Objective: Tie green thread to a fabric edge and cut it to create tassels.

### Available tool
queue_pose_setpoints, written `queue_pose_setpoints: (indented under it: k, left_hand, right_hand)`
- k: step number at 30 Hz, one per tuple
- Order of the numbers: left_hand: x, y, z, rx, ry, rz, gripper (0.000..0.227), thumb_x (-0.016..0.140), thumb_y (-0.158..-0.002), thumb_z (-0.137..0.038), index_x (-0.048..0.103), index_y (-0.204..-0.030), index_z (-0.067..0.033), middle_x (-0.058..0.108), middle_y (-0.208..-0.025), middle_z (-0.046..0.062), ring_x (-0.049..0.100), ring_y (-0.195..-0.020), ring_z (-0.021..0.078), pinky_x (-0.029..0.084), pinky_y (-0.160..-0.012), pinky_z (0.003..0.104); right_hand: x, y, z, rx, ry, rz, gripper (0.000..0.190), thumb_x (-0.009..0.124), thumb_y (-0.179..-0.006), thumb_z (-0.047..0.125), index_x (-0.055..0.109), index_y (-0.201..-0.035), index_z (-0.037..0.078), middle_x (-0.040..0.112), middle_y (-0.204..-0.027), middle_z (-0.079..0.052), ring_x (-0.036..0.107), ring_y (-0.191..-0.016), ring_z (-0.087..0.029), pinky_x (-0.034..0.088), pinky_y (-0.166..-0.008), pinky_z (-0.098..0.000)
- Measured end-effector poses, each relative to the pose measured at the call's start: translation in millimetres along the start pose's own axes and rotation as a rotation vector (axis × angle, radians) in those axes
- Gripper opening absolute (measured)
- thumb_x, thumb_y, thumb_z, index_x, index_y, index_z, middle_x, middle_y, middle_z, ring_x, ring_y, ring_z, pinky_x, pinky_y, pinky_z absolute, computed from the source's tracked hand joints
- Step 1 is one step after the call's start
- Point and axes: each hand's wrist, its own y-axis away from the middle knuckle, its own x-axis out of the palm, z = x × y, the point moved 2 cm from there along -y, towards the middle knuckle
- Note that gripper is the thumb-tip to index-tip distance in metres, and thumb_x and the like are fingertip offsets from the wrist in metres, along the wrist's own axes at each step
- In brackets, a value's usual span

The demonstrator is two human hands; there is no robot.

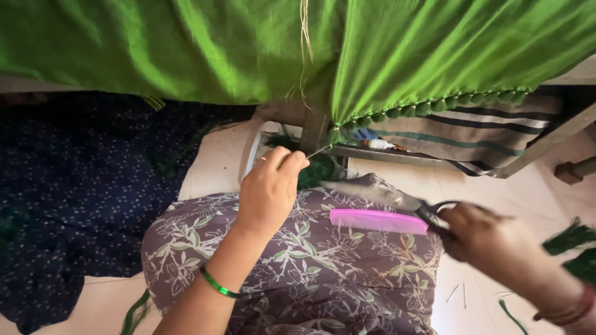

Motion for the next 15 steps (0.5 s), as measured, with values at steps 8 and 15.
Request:
queue_pose_setpoints:
  k: [8, 15]
  left_hand:
    - [21.9, 57.0, 46.1, -0.044, 0.036, 0.148, 0.004, 0.066, -0.093, -0.013, 0.067, -0.094, -0.0086, 0.070, -0.091, 0.009, 0.067, -0.090, 0.0310, 0.053, -0.080, 0.040]
    - [68.2, 71.4, 10.0, -0.229, 0.364, 0.506, 0.012, 0.065, -0.097, -0.020, 0.073, -0.101, -0.0126, 0.072, -0.090, 0.007, 0.069, -0.087, 0.0235, 0.057, -0.077, 0.034]
  right_hand:
    - [167.5, 52.0, 38.5, 0.285, -0.518, 0.495, 0.036, 0.080, -0.080, 0.040, 0.070, -0.104, 0.014, 0.075, -0.082, -0.007, 0.074, -0.068, -0.025, 0.062, -0.066, -0.0372]
    - [77.5, -16.4, 78.4, 0.241, -0.804, 0.019, 0.055, 0.072, -0.082, 0.012, 0.061, -0.136, 0.003, 0.067, -0.120, -0.019, 0.074, -0.081, -0.031, 0.060, -0.067, -0.0372]
